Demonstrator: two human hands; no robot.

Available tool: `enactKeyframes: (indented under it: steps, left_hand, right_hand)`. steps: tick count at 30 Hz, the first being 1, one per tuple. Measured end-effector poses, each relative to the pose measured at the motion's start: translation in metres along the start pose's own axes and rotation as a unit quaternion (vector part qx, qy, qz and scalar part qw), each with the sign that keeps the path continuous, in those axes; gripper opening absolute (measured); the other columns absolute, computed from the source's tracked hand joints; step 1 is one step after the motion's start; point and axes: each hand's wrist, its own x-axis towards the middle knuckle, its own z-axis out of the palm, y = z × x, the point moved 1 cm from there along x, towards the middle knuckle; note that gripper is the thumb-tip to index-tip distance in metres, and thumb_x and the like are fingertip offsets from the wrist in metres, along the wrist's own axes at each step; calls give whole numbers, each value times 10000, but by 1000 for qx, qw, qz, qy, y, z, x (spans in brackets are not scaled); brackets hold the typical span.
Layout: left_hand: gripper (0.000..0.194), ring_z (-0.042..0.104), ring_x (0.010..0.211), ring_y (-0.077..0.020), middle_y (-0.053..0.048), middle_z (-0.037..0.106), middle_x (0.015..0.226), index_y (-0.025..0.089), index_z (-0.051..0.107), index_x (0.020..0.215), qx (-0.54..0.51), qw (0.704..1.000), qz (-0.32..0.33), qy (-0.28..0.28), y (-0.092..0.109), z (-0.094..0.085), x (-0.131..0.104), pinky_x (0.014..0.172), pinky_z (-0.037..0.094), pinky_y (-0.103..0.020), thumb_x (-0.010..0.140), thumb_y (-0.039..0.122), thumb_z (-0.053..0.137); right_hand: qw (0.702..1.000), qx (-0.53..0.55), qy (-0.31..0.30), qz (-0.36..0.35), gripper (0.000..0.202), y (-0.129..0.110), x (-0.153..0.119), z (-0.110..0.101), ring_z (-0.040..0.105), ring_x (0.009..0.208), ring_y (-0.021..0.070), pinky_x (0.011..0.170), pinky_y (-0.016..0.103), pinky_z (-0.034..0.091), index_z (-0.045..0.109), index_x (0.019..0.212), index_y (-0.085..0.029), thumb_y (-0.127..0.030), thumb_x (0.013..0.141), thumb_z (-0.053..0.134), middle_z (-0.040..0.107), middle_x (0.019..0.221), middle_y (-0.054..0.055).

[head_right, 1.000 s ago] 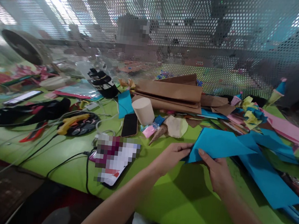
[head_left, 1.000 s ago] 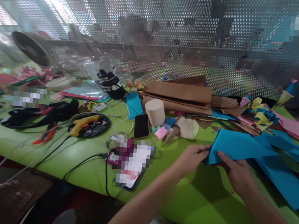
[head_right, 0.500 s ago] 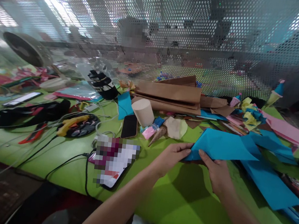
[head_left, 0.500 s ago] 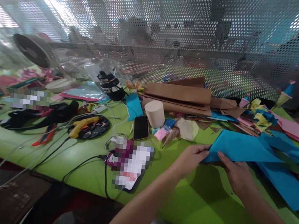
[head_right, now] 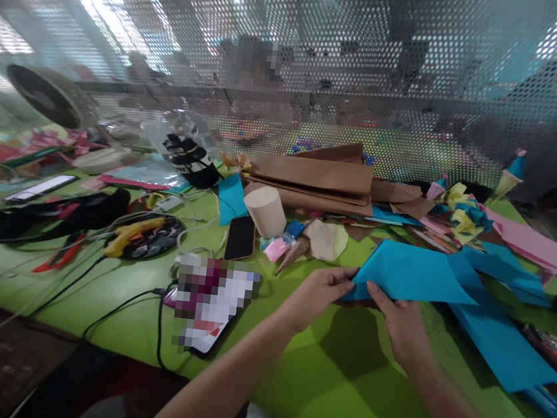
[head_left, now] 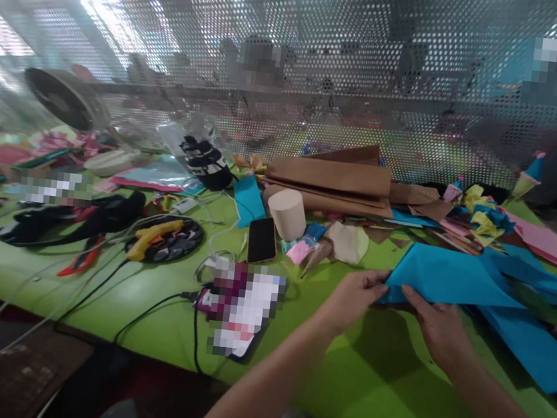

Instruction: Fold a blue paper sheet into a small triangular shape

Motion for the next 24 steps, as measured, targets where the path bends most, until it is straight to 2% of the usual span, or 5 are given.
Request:
enactKeyframes:
  steps: [5,11,18,21,24]
  left_hand:
    - [599,687,900,-221,-76,766,1009,152,760,1272,-8,1000,-11,10,-2,1,1,914,561,-392,791,505,812]
    - [562,655,816,-182,-73,748,964,135,748,1289,-7,1000,3,5,-2,1,1,845,554,-346,822,446,765]
    - [507,650,796,-170,-65,750,951,131,752,1286,-7,1000,13,13,-7,0,3,822,560,-329,838,366,723]
    - [440,680,887,-195,-69,770,1016,133,768,1257,11,999,28,31,-8,-1,4,887,563,-340,860,307,690]
    - [426,701,932,-214,-82,772,1086,136,742,1301,55,996,31,67,-7,-3,3,827,592,-321,909,264,636]
  right_hand:
    - [1000,2,-10,-11,222,-2,-1,1,760,983,381,830,492,655,802,749,-324,-528,667,836,822,926,35]
    - [999,36,-38,1,369,10,2,1,767,941,353,896,500,634,814,900,-267,-576,704,853,821,939,53]
    - [998,62,-27,16,400,13,5,2,759,1000,359,935,513,607,810,972,-264,-542,697,896,822,1002,77]
    - [998,53,-19,3,380,12,5,1,765,911,354,886,504,614,806,844,-247,-576,674,889,819,933,77]
    - [999,-18,-15,-24,419,10,3,-6,749,881,343,891,465,599,773,651,-237,-648,697,835,796,826,85]
